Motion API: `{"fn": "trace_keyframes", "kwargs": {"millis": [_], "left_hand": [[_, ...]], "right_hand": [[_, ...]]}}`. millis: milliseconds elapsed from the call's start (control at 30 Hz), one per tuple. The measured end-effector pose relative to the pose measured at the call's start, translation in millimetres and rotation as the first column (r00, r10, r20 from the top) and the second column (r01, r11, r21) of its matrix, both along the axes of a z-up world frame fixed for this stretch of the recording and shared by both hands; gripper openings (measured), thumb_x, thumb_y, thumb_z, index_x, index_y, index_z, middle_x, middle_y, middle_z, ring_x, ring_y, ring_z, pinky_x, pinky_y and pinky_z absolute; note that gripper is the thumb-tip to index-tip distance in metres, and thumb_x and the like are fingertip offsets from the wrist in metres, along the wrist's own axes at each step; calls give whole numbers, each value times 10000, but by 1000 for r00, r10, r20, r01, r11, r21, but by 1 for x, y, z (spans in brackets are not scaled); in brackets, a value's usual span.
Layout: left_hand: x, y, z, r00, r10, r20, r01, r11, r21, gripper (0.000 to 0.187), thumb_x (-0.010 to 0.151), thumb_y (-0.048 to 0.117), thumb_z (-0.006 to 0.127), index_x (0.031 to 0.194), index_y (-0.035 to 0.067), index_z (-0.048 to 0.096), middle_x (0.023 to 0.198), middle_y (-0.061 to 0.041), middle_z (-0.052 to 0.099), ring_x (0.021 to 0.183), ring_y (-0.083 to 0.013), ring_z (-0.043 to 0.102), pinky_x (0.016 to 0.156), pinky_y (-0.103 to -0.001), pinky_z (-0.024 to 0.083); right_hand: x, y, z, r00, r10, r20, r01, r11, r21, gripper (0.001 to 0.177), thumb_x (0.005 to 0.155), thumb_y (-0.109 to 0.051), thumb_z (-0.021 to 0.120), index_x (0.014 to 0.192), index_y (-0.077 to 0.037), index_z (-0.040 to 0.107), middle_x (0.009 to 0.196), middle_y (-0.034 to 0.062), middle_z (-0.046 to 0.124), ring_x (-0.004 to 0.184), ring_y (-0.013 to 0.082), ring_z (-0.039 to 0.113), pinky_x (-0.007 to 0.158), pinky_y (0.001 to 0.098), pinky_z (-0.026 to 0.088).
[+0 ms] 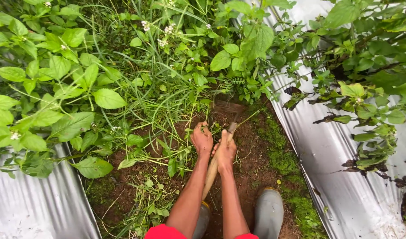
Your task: The person uses a hand hoe to loosen the soil and remove weeds from a garden bed. They repeatedly strike the ground with the tool and pull out the uprooted plants by hand, clearing the area around the crop plants.
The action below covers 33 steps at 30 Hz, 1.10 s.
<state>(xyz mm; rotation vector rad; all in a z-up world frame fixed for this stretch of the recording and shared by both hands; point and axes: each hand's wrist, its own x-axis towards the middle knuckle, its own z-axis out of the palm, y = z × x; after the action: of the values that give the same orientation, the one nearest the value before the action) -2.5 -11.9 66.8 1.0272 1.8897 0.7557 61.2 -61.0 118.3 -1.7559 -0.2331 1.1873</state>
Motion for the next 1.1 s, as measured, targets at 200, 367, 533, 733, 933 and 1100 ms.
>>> {"fn": "trace_keyframes", "kwargs": {"millis": [200, 367, 533, 733, 933, 1100], "left_hand": [[-3, -1, -10, 1000, -15, 2, 15, 999, -40, 221, 973, 50, 560, 1068, 95, 755, 827, -204, 742, 676, -295, 704, 666, -415, 523], [-11, -18, -10, 996, -79, -41, 76, 995, -69, 229, 1009, 151, 531, 1036, 93, 751, 879, -188, 750, 786, -333, 701, 791, -440, 540], [-21, -29, -69, 994, -103, -38, 97, 984, -151, 284, 1014, 278, 514, 925, 177, 764, 876, -82, 784, 838, -306, 754, 847, -422, 571], [-14, -31, -5, 999, 49, -9, -50, 981, -186, 262, 877, 380, 643, 892, 172, 802, 832, -129, 768, 885, -356, 740, 827, -454, 571], [-2, -29, 17, 984, 131, -120, -137, 990, -42, 170, 860, 224, 678, 831, 86, 772, 894, -146, 716, 886, -318, 698, 857, -451, 584], [-4, -21, 59, 977, 138, -164, -140, 990, 3, 240, 826, 274, 677, 941, 111, 811, 701, -207, 696, 890, -404, 662, 899, -477, 487]], "right_hand": [[0, 12, 2, 980, -196, 19, 193, 976, 104, 405, 1078, -525, 478, 951, -142, 518, 592, 10, 583, 439, 110, 586, 415, 263, 550], [1, 14, 13, 991, 105, 78, -100, 992, -72, 418, 1066, -501, 509, 955, -100, 551, 597, 27, 591, 441, 117, 576, 405, 261, 539], [1, 20, 40, 994, -70, 89, 64, 996, 60, 378, 1102, -446, 470, 955, -104, 534, 610, 15, 567, 446, 101, 551, 410, 238, 528], [5, 3, 2, 988, 152, -19, -153, 987, -41, 461, 1056, -555, 488, 948, -110, 545, 598, 8, 569, 448, 118, 548, 408, 256, 519], [12, 2, 5, 995, 52, -80, -55, 998, -27, 502, 1059, -581, 444, 910, -106, 516, 605, -1, 539, 447, 115, 542, 424, 267, 533], [33, -11, -115, 995, 98, -14, -99, 986, -133, 564, 999, -639, 536, 880, -88, 556, 596, 57, 609, 442, 167, 607, 431, 350, 577]]}}
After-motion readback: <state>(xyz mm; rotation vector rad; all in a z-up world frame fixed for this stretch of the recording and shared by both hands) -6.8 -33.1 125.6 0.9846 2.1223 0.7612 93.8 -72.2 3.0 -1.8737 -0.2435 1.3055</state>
